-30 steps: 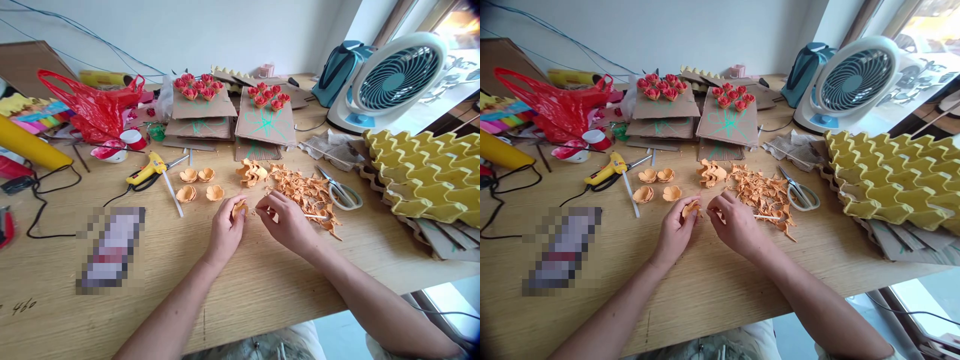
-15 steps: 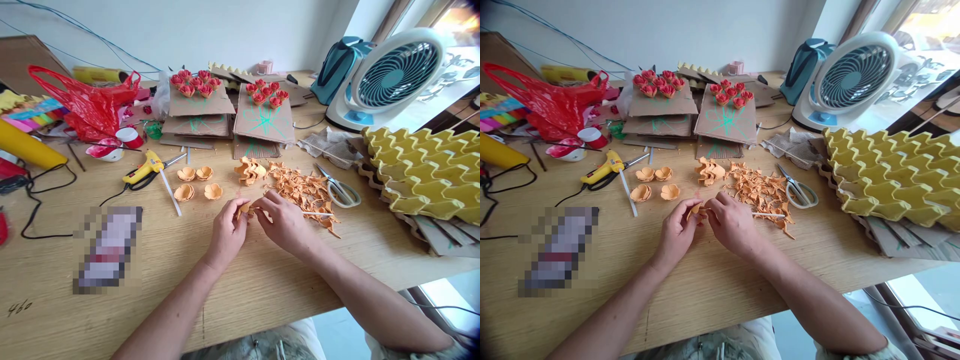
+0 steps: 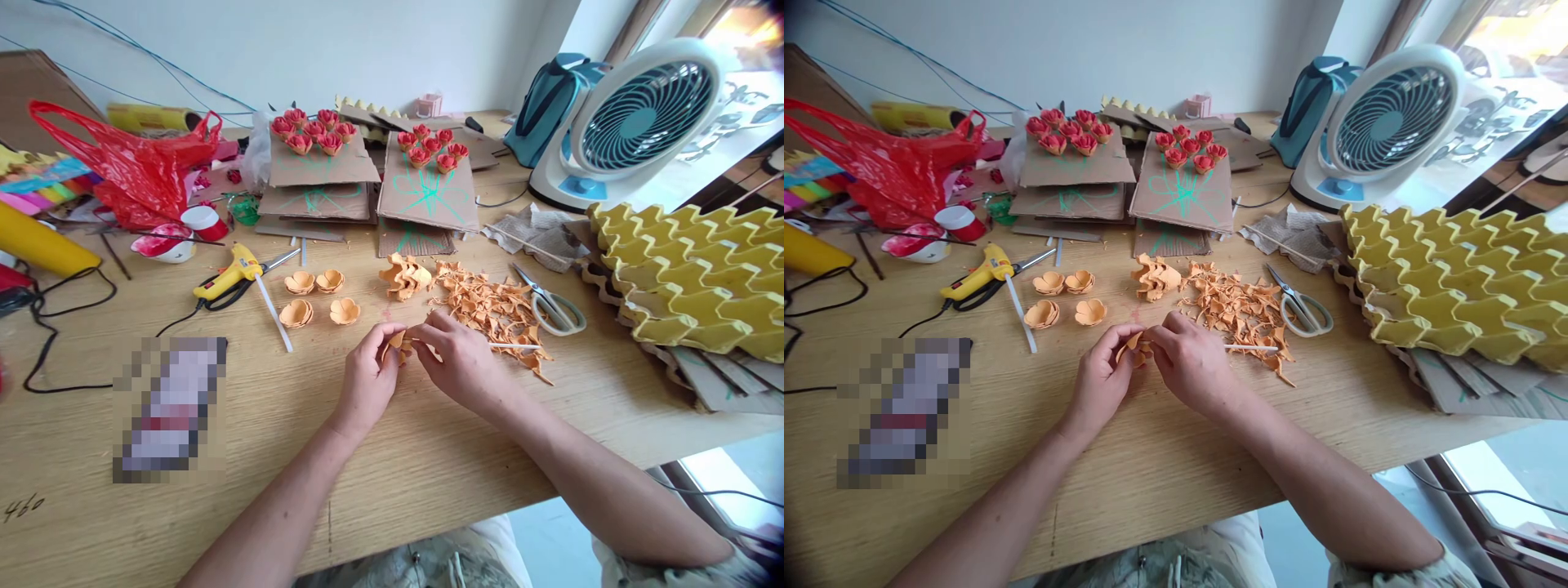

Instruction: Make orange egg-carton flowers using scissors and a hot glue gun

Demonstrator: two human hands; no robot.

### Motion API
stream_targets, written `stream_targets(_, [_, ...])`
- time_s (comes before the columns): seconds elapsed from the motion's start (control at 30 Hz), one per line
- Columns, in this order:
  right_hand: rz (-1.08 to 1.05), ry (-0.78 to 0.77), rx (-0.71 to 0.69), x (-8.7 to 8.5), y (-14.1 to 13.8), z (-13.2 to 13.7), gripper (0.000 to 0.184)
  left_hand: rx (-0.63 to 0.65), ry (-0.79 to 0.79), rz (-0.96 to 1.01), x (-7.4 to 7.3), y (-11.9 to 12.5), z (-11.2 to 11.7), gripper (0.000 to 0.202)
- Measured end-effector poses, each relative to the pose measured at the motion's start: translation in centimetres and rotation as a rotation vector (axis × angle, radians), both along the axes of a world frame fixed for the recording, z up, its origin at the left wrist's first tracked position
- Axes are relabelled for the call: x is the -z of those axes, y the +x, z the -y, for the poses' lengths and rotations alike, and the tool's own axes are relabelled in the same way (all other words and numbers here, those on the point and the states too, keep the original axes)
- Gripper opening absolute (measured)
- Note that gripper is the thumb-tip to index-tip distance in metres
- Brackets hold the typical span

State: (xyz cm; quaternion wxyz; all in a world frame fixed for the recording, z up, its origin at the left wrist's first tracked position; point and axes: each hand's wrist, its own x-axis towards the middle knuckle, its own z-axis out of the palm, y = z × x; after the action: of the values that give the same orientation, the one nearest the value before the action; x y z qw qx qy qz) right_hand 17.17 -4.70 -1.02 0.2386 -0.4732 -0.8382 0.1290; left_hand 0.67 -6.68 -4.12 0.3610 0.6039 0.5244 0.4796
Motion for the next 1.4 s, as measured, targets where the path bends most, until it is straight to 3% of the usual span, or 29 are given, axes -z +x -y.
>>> stream_targets(0.47, [0.121, 0.121, -0.064, 0.03, 0.10, 0.20, 0.025, 0.019, -0.051, 0.072, -0.44, -0.12, -0.06, 0.008])
stream_targets(0.77, [0.097, 0.129, -0.090, 0.14, 0.14, 0.09, 0.025, 0.012, -0.030, 0.064, -0.42, -0.11, 0.02, 0.010])
stream_targets(1.0, [0.261, 0.294, -0.151, 0.06, 0.36, 0.10, 0.024, 0.017, -0.031, 0.093, -0.17, -0.03, -0.08, 0.009])
stream_targets(1.27, [0.073, 0.147, -0.091, -0.02, 0.33, -0.20, 0.025, -0.013, 0.024, 0.059, -0.26, -0.12, 0.00, 0.007])
stream_targets(1.4, [0.128, 0.199, -0.110, -0.04, 0.45, -0.15, 0.025, -0.019, 0.033, 0.016, -0.34, 0.02, 0.11, 0.003])
